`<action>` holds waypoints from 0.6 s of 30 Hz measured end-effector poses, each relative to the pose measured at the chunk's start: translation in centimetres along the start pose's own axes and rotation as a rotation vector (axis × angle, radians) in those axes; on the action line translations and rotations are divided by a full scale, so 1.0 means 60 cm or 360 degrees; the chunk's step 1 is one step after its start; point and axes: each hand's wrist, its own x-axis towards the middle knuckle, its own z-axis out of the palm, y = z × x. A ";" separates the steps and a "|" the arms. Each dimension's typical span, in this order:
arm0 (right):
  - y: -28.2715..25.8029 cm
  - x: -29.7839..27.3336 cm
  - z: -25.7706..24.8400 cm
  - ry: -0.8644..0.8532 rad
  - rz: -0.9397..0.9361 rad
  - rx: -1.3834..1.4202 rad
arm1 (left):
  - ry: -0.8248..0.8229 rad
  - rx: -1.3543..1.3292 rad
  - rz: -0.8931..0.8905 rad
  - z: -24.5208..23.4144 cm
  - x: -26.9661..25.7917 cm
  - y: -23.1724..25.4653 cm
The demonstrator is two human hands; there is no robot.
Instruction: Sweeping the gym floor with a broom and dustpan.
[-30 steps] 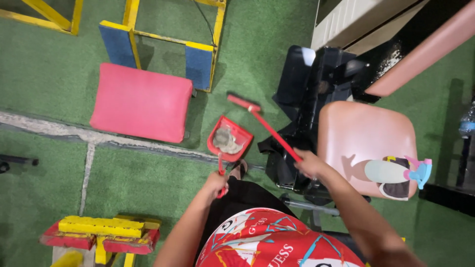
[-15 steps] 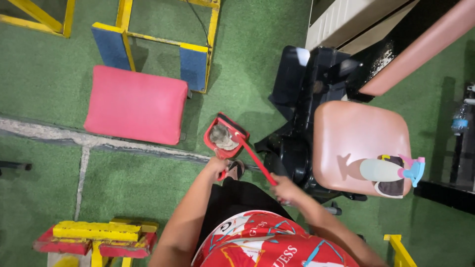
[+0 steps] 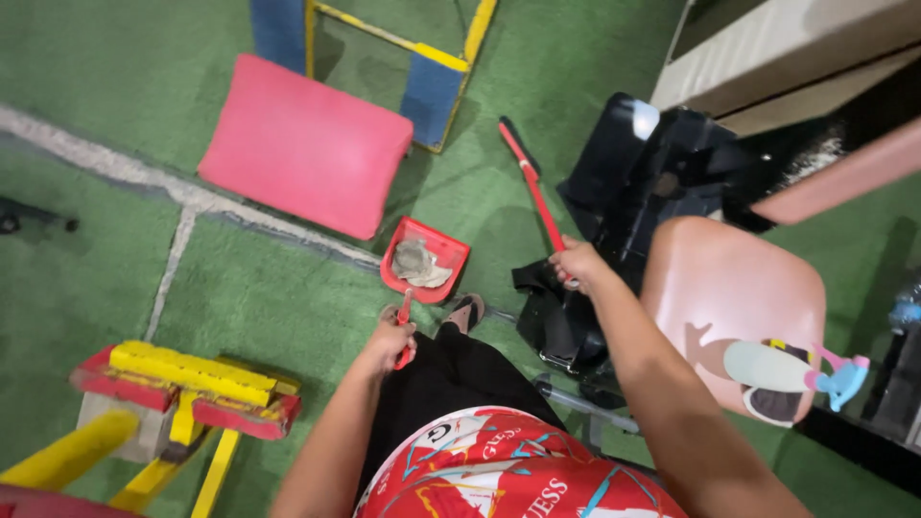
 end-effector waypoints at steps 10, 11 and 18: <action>0.163 -0.233 0.198 -0.0166 -0.0636 -0.0989 | 0.0002 -0.0214 -0.0197 -0.009 0.019 -0.051; 0.133 -0.284 0.197 -0.0224 -0.0370 -0.0862 | 0.0036 -0.0234 -0.0196 -0.007 0.014 -0.053; 0.032 -0.306 0.188 -0.0239 -0.0185 -0.0849 | -0.0073 -0.0414 -0.0409 -0.031 0.031 -0.093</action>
